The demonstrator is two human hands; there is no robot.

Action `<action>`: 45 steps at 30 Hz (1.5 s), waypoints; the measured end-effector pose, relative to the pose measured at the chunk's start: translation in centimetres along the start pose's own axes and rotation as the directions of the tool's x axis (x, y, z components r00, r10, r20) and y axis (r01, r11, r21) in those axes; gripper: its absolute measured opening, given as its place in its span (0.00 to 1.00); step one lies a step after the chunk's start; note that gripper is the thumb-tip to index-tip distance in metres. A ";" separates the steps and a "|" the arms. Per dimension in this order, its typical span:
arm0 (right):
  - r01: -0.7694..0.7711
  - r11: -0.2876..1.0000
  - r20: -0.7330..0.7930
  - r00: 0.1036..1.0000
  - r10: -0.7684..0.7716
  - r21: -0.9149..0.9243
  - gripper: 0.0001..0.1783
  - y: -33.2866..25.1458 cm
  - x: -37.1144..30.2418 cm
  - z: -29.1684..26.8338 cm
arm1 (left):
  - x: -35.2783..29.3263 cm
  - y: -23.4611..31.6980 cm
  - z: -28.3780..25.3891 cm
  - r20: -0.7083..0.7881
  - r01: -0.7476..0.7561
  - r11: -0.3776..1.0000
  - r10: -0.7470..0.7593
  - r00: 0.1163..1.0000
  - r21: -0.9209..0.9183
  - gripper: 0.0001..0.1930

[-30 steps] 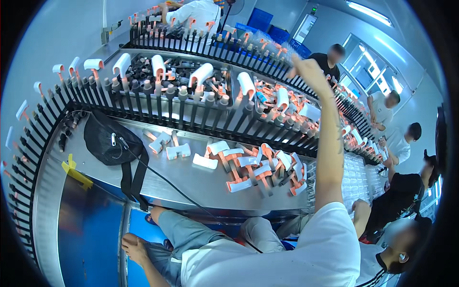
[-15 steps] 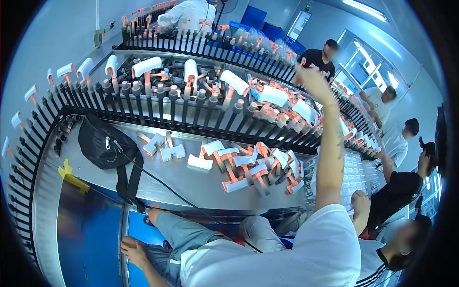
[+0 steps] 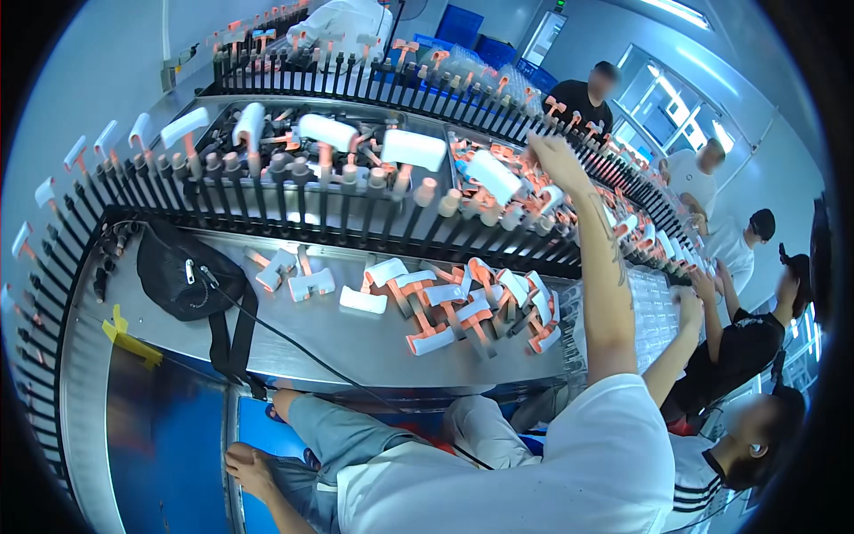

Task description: The person picks up plastic pieces from trays on the workstation and fits them onto the upright pins of the moving conveyor loop.

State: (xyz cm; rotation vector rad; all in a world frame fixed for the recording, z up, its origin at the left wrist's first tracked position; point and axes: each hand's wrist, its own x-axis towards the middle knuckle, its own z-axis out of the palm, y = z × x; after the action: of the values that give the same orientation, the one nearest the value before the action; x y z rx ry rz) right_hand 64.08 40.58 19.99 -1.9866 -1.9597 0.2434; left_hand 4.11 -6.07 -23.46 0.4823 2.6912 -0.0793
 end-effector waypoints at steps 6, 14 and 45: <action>0.020 1.000 -0.227 0.974 -0.016 0.018 0.37 -4.0 -1.4 -7.7 | 0.1 -1.0 1.1 -0.042 0.026 0.999 -0.027 0.999 -0.026 0.45; 0.104 0.986 -0.192 0.973 -0.129 -0.133 0.37 -3.8 -1.6 -4.1 | 1.0 -1.2 2.9 -0.045 0.002 0.999 -0.004 0.999 -0.042 0.45; 0.209 0.890 -0.456 0.797 -0.395 -0.406 0.35 2.2 -3.1 -6.7 | 1.5 -0.5 5.2 -0.118 -0.010 0.999 0.007 0.993 -0.032 0.44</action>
State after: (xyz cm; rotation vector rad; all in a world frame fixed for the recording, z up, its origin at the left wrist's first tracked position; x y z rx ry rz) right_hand 68.35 36.71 25.06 -1.6201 -1.9803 -0.7016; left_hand 4.57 -6.67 -28.82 0.5030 2.8005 -0.0042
